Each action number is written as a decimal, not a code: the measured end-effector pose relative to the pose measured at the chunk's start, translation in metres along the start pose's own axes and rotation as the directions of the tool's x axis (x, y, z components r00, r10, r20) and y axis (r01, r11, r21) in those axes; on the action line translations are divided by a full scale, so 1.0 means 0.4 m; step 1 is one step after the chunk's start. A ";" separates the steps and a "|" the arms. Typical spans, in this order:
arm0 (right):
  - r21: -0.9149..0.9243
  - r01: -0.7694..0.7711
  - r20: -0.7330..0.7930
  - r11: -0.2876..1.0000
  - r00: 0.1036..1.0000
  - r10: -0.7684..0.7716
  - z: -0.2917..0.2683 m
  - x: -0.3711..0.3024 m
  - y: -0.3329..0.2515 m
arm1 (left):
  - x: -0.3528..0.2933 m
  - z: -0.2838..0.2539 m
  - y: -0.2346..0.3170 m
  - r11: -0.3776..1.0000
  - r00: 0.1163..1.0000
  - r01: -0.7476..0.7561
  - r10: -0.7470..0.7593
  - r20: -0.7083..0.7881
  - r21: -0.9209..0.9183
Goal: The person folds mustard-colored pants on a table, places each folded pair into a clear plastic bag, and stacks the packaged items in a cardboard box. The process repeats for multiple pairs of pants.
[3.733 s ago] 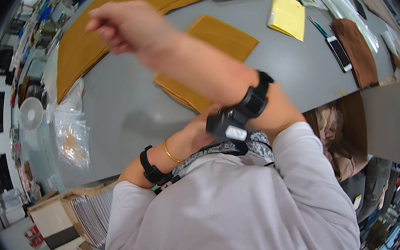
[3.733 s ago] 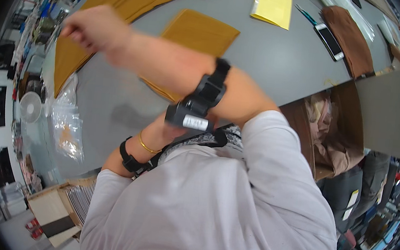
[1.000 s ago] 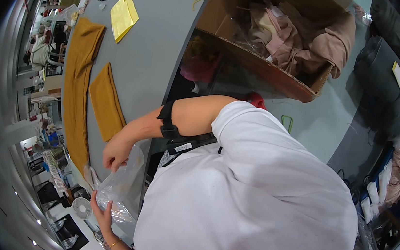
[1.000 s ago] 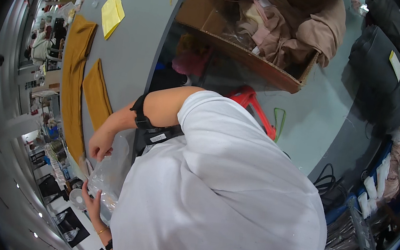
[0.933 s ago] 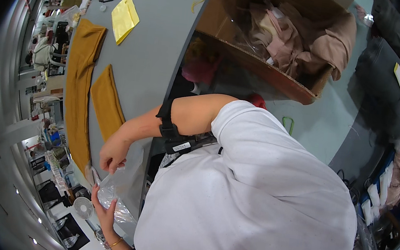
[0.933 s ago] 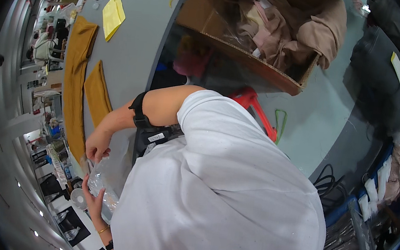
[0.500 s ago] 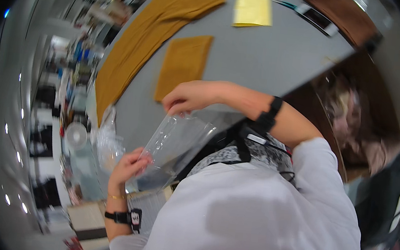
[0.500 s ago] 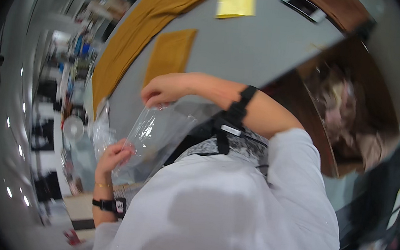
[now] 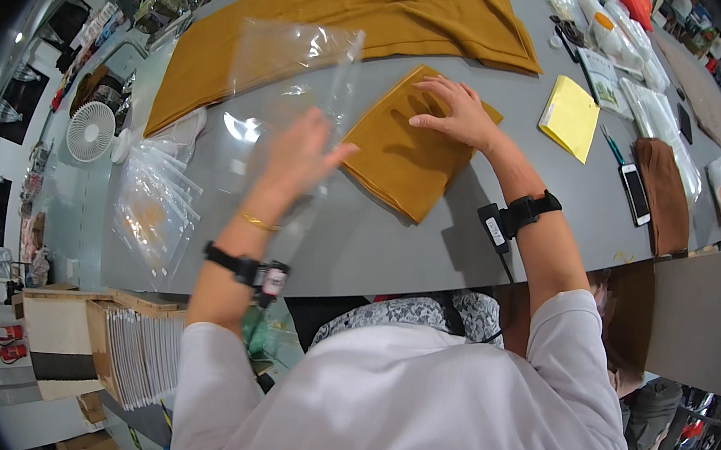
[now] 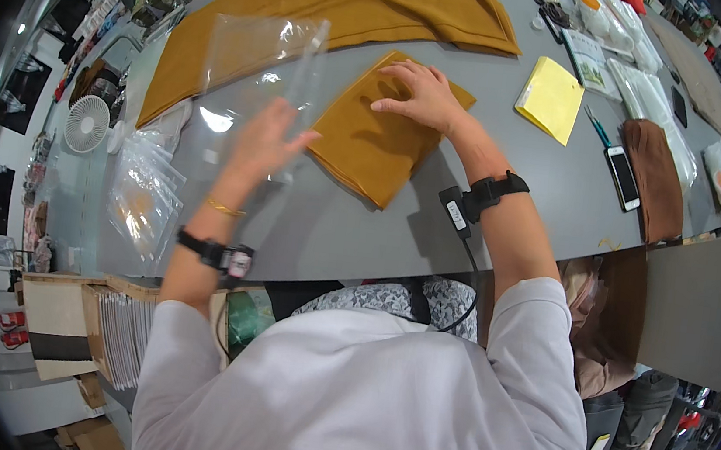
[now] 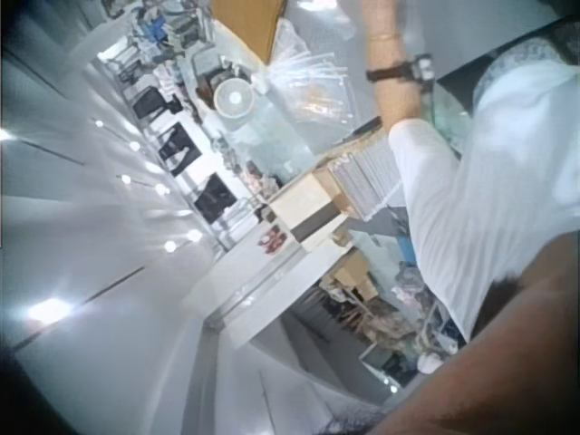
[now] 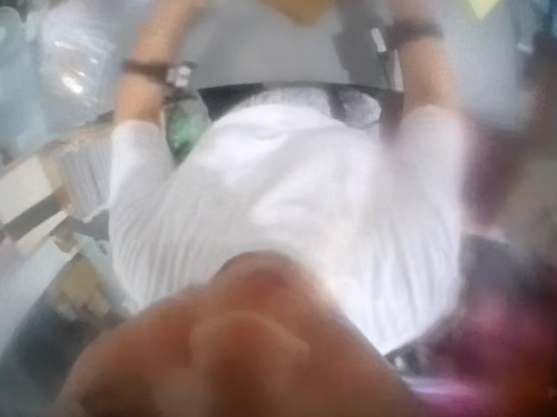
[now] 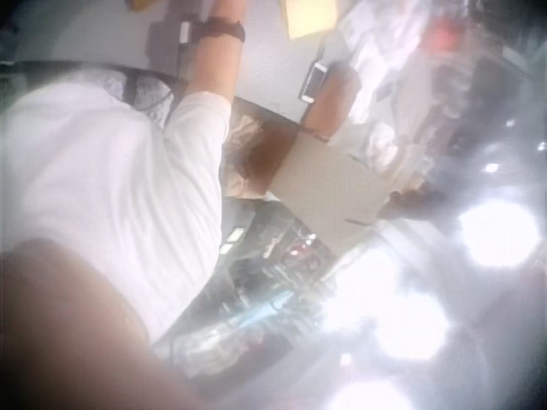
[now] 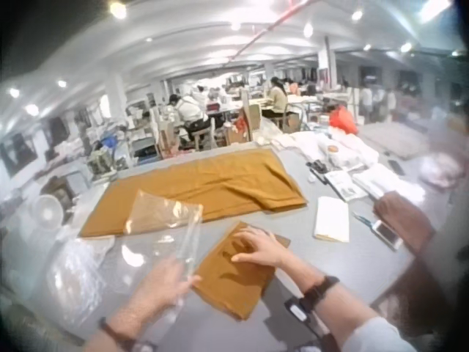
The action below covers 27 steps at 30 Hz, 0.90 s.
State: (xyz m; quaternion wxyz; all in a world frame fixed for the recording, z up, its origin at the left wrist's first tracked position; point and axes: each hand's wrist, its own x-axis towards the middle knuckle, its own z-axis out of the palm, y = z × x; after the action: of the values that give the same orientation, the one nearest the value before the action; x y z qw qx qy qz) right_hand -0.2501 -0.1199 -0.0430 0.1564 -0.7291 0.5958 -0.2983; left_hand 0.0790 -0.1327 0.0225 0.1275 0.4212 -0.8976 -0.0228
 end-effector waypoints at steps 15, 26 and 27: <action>-0.262 0.188 0.033 0.947 0.982 -0.186 0.099 -0.154 -0.096 | -0.137 0.158 0.007 0.891 0.991 0.117 -0.073 0.115 -0.439; -0.055 0.366 -0.130 0.929 0.920 -0.370 0.088 -0.200 -0.250 | -0.170 0.202 0.103 0.888 0.999 0.018 0.005 0.048 -0.459; -0.106 0.286 -0.070 0.952 0.953 -0.294 0.110 -0.203 -0.251 | -0.167 0.180 0.096 0.858 0.996 0.047 0.000 0.092 -0.512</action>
State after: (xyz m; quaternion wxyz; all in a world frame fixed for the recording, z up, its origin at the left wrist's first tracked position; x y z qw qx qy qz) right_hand -0.1541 -0.0233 -0.0387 0.0506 -0.8020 0.5016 -0.3203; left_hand 0.0731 -0.0620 -0.0555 0.1949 0.3815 -0.8587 -0.2812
